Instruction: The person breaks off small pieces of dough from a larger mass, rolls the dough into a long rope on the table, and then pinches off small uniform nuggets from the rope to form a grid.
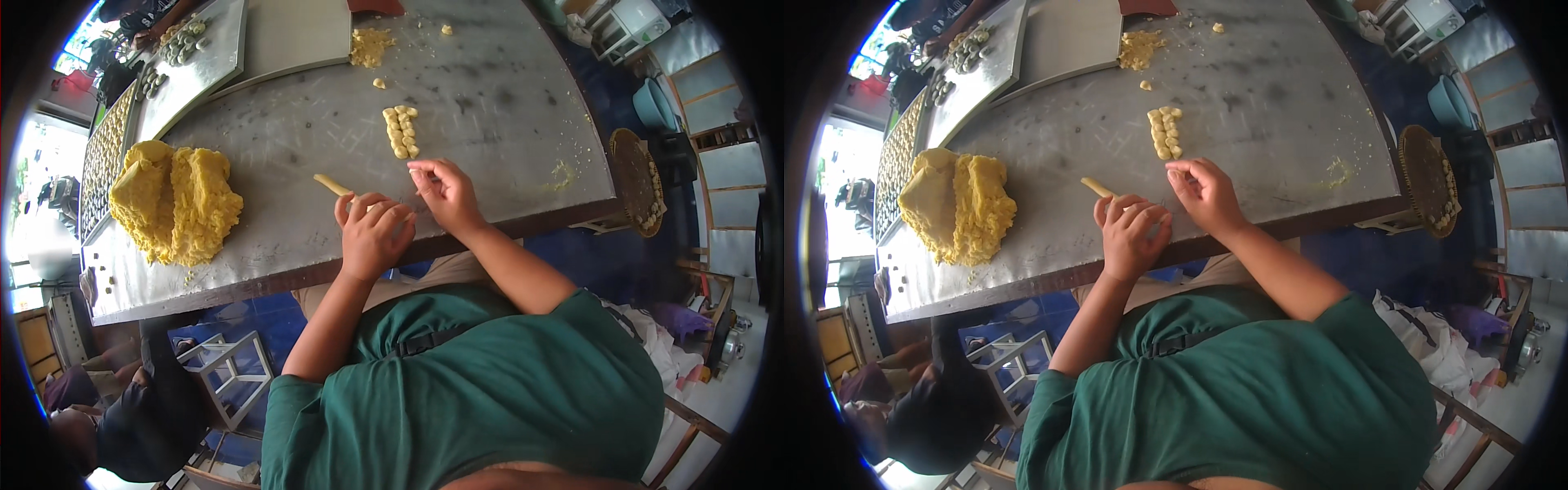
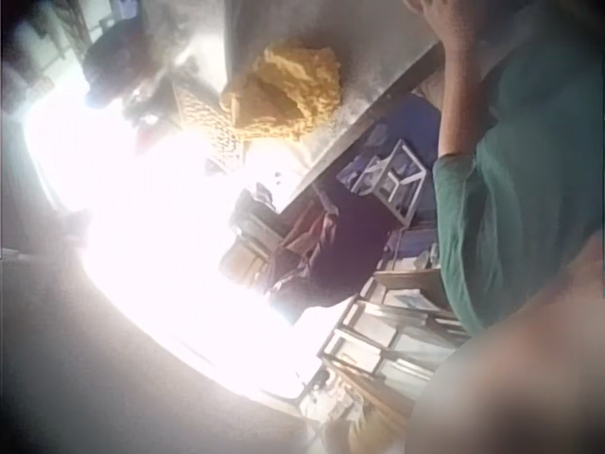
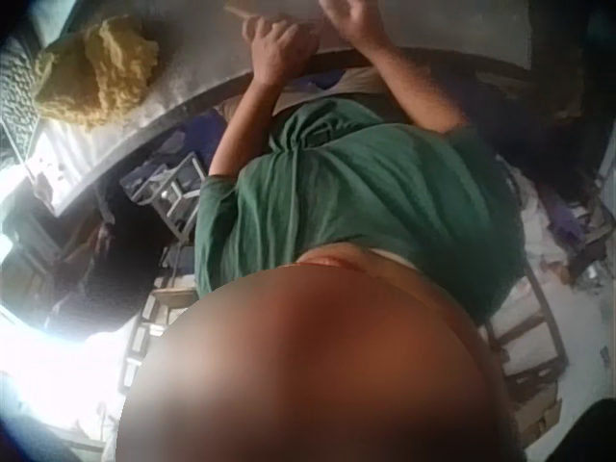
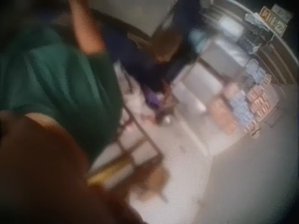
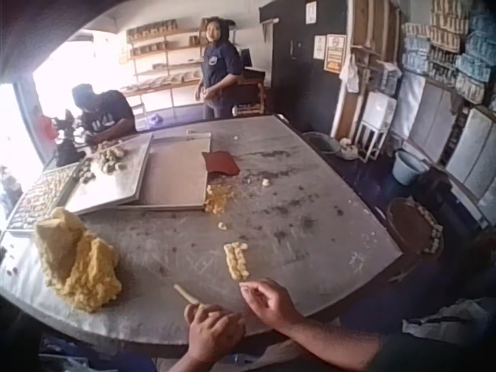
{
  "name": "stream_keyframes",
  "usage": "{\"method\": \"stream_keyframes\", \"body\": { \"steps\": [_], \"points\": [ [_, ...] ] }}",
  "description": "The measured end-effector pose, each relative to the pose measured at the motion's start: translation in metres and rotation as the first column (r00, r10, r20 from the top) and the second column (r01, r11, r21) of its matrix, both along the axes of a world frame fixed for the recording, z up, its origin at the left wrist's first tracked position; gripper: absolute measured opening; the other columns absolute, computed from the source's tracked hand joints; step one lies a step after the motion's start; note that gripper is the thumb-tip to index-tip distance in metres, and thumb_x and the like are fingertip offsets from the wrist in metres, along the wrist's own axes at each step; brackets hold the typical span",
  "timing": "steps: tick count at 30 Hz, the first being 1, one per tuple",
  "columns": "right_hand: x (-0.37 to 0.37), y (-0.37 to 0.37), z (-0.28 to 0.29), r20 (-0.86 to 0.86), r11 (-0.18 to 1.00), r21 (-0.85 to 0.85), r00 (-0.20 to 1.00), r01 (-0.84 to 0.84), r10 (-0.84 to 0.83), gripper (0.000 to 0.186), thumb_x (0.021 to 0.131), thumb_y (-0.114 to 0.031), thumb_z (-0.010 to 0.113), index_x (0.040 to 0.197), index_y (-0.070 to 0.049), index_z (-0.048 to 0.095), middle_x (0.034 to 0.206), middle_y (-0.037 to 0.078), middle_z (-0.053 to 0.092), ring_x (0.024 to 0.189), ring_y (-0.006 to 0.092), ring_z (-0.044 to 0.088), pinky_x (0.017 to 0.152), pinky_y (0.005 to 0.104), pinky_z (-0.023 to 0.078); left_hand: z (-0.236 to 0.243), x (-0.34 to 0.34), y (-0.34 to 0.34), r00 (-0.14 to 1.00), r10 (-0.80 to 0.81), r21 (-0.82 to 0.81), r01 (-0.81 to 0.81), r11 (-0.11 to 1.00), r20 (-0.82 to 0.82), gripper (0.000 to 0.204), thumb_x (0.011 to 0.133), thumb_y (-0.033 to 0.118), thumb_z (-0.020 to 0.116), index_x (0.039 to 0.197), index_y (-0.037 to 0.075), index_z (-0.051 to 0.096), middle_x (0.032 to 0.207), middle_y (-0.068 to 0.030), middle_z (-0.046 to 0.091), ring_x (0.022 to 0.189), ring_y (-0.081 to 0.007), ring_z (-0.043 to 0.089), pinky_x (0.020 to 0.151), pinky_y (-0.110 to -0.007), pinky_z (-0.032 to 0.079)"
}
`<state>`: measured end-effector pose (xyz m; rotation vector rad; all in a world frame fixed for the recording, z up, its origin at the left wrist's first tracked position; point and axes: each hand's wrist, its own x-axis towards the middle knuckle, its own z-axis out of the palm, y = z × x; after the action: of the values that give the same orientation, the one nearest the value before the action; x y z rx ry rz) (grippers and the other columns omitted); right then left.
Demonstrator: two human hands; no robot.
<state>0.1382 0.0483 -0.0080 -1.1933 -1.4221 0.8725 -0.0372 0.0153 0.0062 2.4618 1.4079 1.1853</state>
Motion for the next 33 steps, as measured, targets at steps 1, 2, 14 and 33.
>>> {"method": "stream_keyframes", "body": {
  "steps": [1, 2, 14, 33],
  "points": [
    [0.008, 0.010, 0.005, 0.210, 0.997, 0.068, 0.978, -0.020, 0.005, 0.016, 0.094, -0.009, 0.071, 0.110, -0.007, 0.071, 0.093, 0.010, 0.068, 0.080, 0.0255, 0.067, 0.072, 0.0322, 0.053, -0.003, 0.000, 0.001, 1.000, 0.006, -0.035, -0.007, 0.999, -0.025, 0.014, 0.080, 0.021, 0.080, 0.090, 0.020, 0.071, 0.092, 0.0049, 0.072, 0.102, -0.0178, 0.065, 0.106, -0.047, 0.034],
    [0.010, 0.022, 0.007, 0.206, 0.999, 0.053, 0.979, -0.006, -0.005, 0.016, 0.094, -0.009, 0.071, 0.110, -0.007, 0.071, 0.093, 0.010, 0.068, 0.080, 0.0255, 0.067, 0.072, 0.0322, 0.053, -0.004, -0.001, 0.001, 1.000, -0.008, -0.051, 0.006, 0.999, -0.029, 0.014, 0.080, 0.021, 0.080, 0.090, 0.020, 0.071, 0.092, 0.0049, 0.072, 0.102, -0.0178, 0.065, 0.106, -0.047, 0.034],
    [0.035, 0.117, -0.029, 0.743, 0.905, 0.414, 0.612, -0.101, -0.272, 0.026, 0.094, -0.020, 0.064, 0.118, -0.017, 0.072, 0.101, 0.004, 0.074, 0.098, 0.0314, 0.066, 0.086, 0.0437, 0.053, -0.003, 0.003, 0.004, 0.997, 0.017, -0.096, -0.024, 0.995, -0.075, 0.012, 0.086, 0.024, 0.077, 0.097, 0.021, 0.071, 0.097, 0.0052, 0.071, 0.107, -0.0161, 0.063, 0.110, -0.049, 0.032],
    [-0.008, -0.011, 0.007, 0.191, 0.974, 0.062, 0.961, -0.216, 0.201, 0.018, 0.099, -0.010, 0.065, 0.115, -0.003, 0.071, 0.093, 0.015, 0.073, 0.082, 0.0244, 0.071, 0.074, 0.0344, 0.054, -0.010, -0.004, 0.008, 0.986, 0.153, -0.165, -0.163, 0.973, -0.066, 0.018, 0.084, 0.024, 0.071, 0.101, 0.016, 0.069, 0.101, 0.0003, 0.071, 0.109, -0.0206, 0.062, 0.104, -0.044, 0.037]
  ]
}}
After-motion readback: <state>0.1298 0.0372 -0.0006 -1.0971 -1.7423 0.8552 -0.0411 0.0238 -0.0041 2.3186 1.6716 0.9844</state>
